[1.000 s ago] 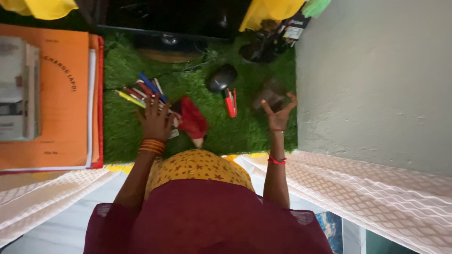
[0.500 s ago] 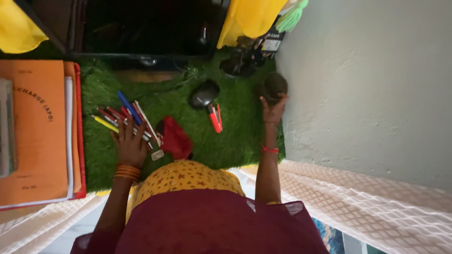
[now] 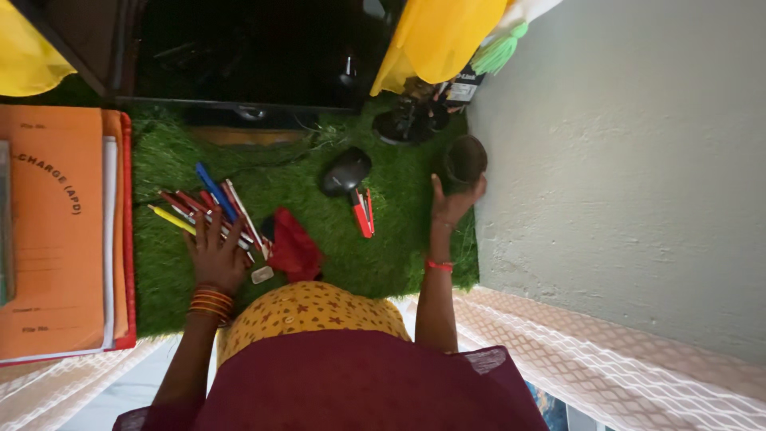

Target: The person wipes the covers of stacked files and a green notebook with a red cloth, then wipes a computer mouse and a small black device on a green mat. The person also empties a pen holder, wipes the pens and pencils individually, and places them back on the mat.

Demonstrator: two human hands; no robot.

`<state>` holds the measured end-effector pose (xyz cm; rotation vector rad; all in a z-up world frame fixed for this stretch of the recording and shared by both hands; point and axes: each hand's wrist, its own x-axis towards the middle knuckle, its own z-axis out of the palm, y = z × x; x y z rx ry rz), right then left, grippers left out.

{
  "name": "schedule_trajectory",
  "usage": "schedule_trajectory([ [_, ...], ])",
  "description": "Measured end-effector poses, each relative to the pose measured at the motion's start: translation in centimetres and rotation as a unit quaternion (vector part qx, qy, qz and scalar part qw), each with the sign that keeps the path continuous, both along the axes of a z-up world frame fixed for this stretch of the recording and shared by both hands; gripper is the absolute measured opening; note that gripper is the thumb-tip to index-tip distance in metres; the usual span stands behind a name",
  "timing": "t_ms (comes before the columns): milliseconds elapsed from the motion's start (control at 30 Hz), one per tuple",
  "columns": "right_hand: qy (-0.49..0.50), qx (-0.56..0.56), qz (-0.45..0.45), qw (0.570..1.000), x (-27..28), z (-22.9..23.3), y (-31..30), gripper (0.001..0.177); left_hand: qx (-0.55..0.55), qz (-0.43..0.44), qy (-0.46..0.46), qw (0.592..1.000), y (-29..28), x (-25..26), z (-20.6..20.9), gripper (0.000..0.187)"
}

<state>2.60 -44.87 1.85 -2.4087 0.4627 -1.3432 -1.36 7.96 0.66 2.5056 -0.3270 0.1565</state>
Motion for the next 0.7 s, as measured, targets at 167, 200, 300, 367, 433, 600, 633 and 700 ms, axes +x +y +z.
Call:
schedule_trajectory([
  [167, 0.007, -0.070, -0.027, 0.997, -2.6, 0.6, 4.2, 0.081, -0.020, -0.005, -0.011, 1.000, 0.2, 0.0, -0.1, 0.062],
  [200, 0.002, 0.000, 0.029, 1.000, -2.5, 0.7, 5.3, 0.078, -0.026, -0.004, -0.013, 1.000, 0.3, 0.0, -0.1, 0.062],
  [300, 0.032, 0.159, 0.142, 0.977, -0.5, 1.9, 7.3, 0.077, -0.042, -0.003, -0.021, 0.999, 0.3, 0.0, -0.3, 0.063],
  [367, 0.081, 0.147, 0.173, 0.971, 2.8, 3.4, 6.7, 0.088, -0.051, -0.002, -0.026, 0.998, 0.4, -0.1, -0.5, 0.064],
  [433, 0.077, 0.034, 0.156, 0.984, 7.8, 5.2, 4.5, 0.104, -0.048, -0.002, -0.023, 0.999, 0.3, -0.2, -0.7, 0.063],
  [600, 0.116, 0.138, 0.084, 0.980, 15.6, 7.0, 1.1, 0.112, -0.033, 0.002, -0.046, 0.998, 0.4, 0.7, -1.5, 0.063],
  [633, 0.101, 0.136, 0.104, 0.980, 16.5, 6.8, 0.9, 0.105, -0.034, 0.000, -0.049, 0.998, 0.4, 0.6, -1.6, 0.064],
  [700, 0.101, 0.131, 0.132, 0.977, 17.4, 6.4, 0.4, 0.091, -0.033, -0.001, -0.052, 0.998, 0.5, 0.3, -1.9, 0.065],
])
